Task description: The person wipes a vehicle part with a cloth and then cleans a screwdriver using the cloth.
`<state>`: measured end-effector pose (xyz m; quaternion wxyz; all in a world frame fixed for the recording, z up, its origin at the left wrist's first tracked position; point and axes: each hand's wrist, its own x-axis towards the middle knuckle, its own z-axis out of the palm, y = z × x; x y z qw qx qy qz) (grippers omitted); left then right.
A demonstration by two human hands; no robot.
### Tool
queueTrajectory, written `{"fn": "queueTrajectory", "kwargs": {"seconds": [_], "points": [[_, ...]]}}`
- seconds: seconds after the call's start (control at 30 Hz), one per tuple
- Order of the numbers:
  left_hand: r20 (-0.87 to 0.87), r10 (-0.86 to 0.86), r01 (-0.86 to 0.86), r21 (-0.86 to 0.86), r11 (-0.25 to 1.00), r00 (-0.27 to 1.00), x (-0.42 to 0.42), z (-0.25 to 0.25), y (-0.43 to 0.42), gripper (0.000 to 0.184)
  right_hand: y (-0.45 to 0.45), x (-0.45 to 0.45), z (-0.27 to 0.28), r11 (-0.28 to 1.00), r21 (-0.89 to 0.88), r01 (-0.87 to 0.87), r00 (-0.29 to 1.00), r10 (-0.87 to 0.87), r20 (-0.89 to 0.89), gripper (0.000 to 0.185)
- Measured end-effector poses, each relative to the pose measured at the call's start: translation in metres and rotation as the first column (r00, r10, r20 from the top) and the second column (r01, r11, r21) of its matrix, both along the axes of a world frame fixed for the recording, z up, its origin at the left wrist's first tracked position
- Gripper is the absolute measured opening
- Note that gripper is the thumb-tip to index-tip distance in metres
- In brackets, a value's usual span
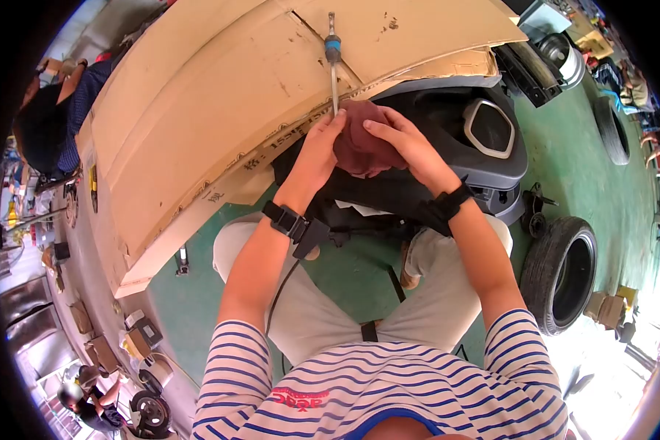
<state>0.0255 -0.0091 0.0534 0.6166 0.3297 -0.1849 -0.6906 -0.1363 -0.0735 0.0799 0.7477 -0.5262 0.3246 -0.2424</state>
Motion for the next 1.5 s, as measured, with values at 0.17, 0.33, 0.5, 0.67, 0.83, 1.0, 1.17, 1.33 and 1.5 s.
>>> {"fn": "queueTrajectory", "kwargs": {"seconds": [0.17,0.33,0.5,0.67,0.83,1.0,1.17,1.33,1.5], "points": [[0.216,-0.062,0.066,-0.012,0.998,0.974,-0.005,-0.009,0.004,0.032,0.008,0.017,-0.007,0.985,0.145,0.094,0.993,-0.084,-0.078,0.062],[0.317,-0.352,0.37,0.005,0.929,0.881,-0.007,-0.019,0.017,0.03,0.014,0.005,-0.029,0.996,-0.062,0.06,0.998,-0.06,0.008,0.049],[0.508,-0.629,0.687,0.096,0.721,0.589,-0.014,-0.03,0.026,0.02,0.036,-0.02,-0.037,0.97,-0.146,-0.195,0.978,0.181,-0.104,0.024],[0.7,-0.583,0.711,0.154,0.687,0.412,-0.025,-0.038,0.036,0.029,0.052,-0.031,-0.062,0.887,-0.373,-0.272,0.943,0.168,-0.289,0.019],[0.762,-0.638,0.781,0.328,0.532,0.114,-0.03,-0.062,0.04,0.029,0.064,-0.038,-0.078,0.802,-0.496,-0.332,0.929,0.188,-0.319,0.024],[0.73,-0.661,0.825,0.258,0.503,0.174,-0.031,-0.096,0.044,0.035,0.066,-0.043,-0.08,0.795,-0.389,-0.466,0.848,0.275,-0.453,0.029],[0.737,-0.669,0.802,0.339,0.492,0.099,-0.041,-0.077,0.044,0.029,0.063,-0.047,-0.1,0.818,-0.321,-0.477,0.857,0.352,-0.378,0.029],[0.72,-0.687,0.741,0.41,0.532,0.095,-0.047,-0.076,0.044,0.031,0.059,-0.044,-0.097,0.83,-0.282,-0.481,0.864,0.393,-0.314,0.028],[0.746,-0.657,0.718,0.4,0.569,0.105,-0.045,-0.053,0.041,0.037,0.059,-0.041,-0.092,0.806,-0.358,-0.472,0.848,0.305,-0.433,0.034]]}}
